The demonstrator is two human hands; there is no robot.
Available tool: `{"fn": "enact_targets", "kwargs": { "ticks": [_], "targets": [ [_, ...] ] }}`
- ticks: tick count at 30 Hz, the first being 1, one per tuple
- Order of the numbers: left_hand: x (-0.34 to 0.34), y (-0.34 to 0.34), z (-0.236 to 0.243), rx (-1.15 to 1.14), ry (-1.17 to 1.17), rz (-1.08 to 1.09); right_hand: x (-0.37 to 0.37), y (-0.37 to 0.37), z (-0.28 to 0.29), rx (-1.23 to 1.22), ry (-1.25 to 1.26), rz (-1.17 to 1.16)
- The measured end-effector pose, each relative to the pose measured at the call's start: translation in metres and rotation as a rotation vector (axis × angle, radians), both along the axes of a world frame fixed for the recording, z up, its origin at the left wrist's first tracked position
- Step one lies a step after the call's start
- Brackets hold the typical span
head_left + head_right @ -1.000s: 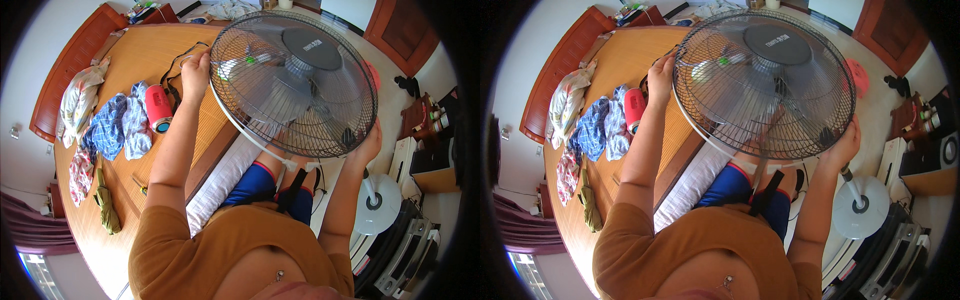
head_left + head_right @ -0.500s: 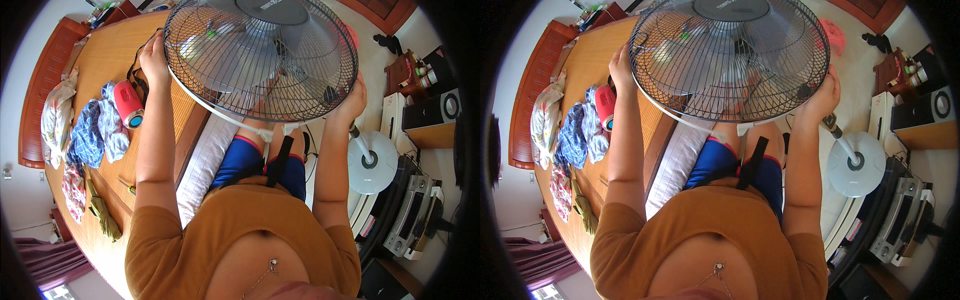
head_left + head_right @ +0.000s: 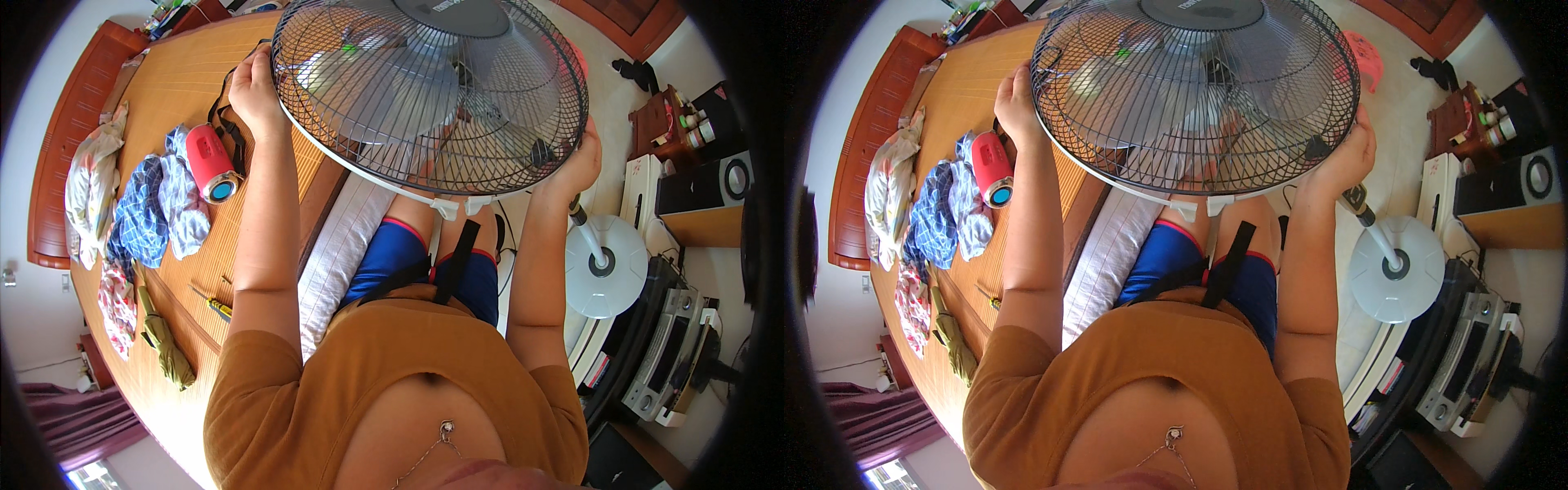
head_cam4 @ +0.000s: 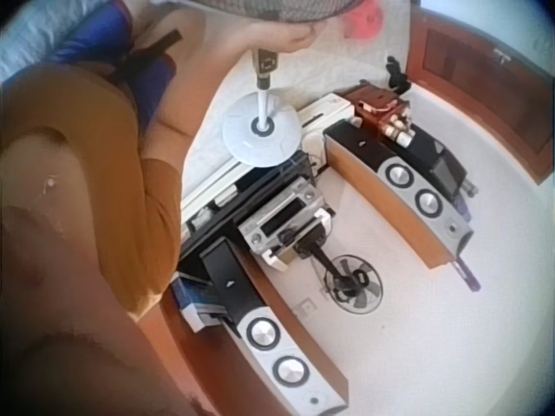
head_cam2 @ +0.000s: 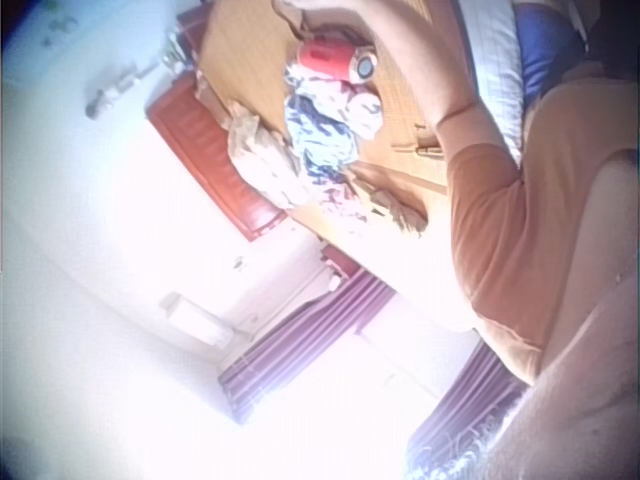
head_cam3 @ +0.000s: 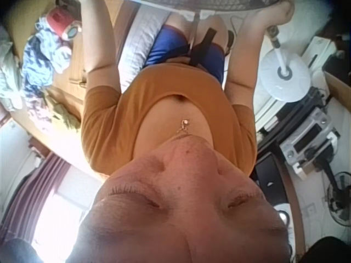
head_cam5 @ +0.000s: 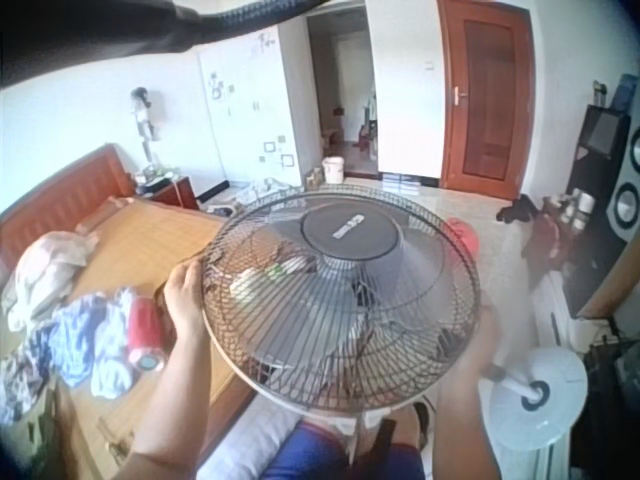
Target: The person reassembles a floor fan by placing the plastic ring around the outer edges of the front and back grilles and then tightening a screw on a small plastic bracket using a screwdriver.
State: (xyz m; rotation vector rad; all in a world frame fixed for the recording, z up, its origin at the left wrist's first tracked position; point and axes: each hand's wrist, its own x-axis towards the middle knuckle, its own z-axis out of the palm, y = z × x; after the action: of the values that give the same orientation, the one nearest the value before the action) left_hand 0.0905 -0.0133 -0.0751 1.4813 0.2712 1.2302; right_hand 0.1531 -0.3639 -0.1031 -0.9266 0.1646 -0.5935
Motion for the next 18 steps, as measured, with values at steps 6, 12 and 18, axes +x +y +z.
{"fn": "enact_targets", "kwargs": {
  "ticks": [6, 12, 18],
  "targets": [
    [-0.011, -0.017, 0.001, -0.104, -0.002, -0.039, -0.004, 0.001, 0.002, 0.003, -0.011, 0.002],
    [-0.027, -0.054, -0.004, -0.319, -0.173, -0.256, -0.008, 0.004, 0.007, -0.037, 0.011, -0.052],
    [-0.031, -0.037, -0.026, 0.007, -0.135, 0.016, -0.012, 0.002, 0.005, -0.112, 0.081, -0.144]
  ]
}}
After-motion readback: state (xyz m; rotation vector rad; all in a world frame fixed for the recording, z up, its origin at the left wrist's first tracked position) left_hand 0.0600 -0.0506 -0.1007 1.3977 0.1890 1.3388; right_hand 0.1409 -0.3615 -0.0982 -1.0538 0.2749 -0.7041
